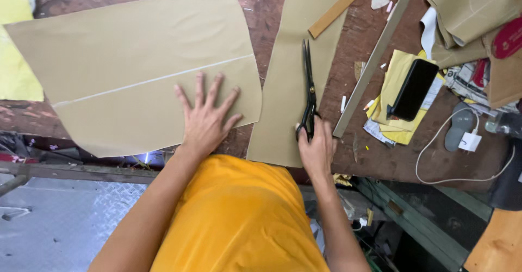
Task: The person aligns a yellow paper pattern on a large sheet of brown cardboard, then uses shears to cut along the pattern's edge. The person folds the cut piece, trims the edges, and uses a ruler and chalk to mark lines on the cardboard. The person then places the pattern back on the cardboard to verify alignment.
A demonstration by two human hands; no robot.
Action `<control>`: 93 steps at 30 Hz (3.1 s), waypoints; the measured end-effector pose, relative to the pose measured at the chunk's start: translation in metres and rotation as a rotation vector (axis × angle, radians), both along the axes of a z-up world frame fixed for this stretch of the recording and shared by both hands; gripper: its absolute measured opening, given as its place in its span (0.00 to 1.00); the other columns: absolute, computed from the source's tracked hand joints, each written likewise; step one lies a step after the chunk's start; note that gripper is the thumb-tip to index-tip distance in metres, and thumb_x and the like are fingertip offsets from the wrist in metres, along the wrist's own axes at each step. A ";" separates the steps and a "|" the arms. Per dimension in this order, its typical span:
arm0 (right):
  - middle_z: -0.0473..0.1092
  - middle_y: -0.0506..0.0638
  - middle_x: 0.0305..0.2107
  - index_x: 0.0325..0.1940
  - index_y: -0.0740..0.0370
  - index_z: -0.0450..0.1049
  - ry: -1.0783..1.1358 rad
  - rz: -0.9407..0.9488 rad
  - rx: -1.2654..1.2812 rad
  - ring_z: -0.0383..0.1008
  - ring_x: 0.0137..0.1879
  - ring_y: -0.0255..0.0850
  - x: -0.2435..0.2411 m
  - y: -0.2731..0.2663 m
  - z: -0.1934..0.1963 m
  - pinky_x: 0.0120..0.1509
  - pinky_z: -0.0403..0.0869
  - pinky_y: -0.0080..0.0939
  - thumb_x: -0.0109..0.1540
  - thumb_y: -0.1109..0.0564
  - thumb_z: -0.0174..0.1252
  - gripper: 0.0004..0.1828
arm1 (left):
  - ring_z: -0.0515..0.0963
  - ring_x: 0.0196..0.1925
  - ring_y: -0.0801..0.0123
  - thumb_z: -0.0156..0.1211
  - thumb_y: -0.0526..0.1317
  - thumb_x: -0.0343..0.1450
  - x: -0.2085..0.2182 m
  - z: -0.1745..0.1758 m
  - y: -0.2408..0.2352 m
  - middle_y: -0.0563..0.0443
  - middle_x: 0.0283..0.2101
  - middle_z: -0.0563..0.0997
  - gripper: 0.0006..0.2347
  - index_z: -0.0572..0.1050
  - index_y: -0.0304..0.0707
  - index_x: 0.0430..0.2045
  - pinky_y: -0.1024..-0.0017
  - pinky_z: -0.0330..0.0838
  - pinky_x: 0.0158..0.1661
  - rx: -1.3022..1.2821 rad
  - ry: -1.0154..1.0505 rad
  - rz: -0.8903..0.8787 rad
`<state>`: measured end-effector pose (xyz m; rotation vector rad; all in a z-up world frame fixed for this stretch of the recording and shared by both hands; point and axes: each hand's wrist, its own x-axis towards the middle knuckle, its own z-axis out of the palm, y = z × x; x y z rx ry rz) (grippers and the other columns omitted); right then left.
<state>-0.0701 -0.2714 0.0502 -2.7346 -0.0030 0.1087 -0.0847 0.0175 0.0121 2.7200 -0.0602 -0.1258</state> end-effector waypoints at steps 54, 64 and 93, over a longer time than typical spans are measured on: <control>0.69 0.44 0.23 0.55 0.58 0.74 0.512 -0.483 0.793 0.59 0.21 0.27 0.005 0.113 0.012 0.23 0.55 0.29 0.61 0.61 0.62 0.17 | 0.81 0.37 0.55 0.64 0.35 0.70 -0.109 0.035 0.271 0.42 0.35 0.81 0.19 0.74 0.35 0.57 0.58 0.74 0.42 -0.696 0.527 0.687; 0.81 0.55 0.37 0.55 0.68 0.73 0.366 -0.448 1.275 0.67 0.24 0.31 0.123 0.157 0.008 0.28 0.66 0.30 0.61 0.65 0.52 0.17 | 0.81 0.32 0.66 0.61 0.32 0.70 0.008 0.054 0.328 0.41 0.41 0.81 0.21 0.68 0.41 0.59 0.71 0.77 0.29 -1.248 0.358 0.860; 0.66 0.43 0.22 0.39 0.64 0.72 0.119 -0.535 0.517 0.64 0.21 0.30 0.143 0.183 -0.036 0.23 0.63 0.35 0.64 0.60 0.62 0.06 | 0.79 0.28 0.60 0.70 0.37 0.73 0.061 0.024 0.315 0.42 0.28 0.81 0.09 0.79 0.27 0.33 0.65 0.72 0.35 -0.358 0.077 0.702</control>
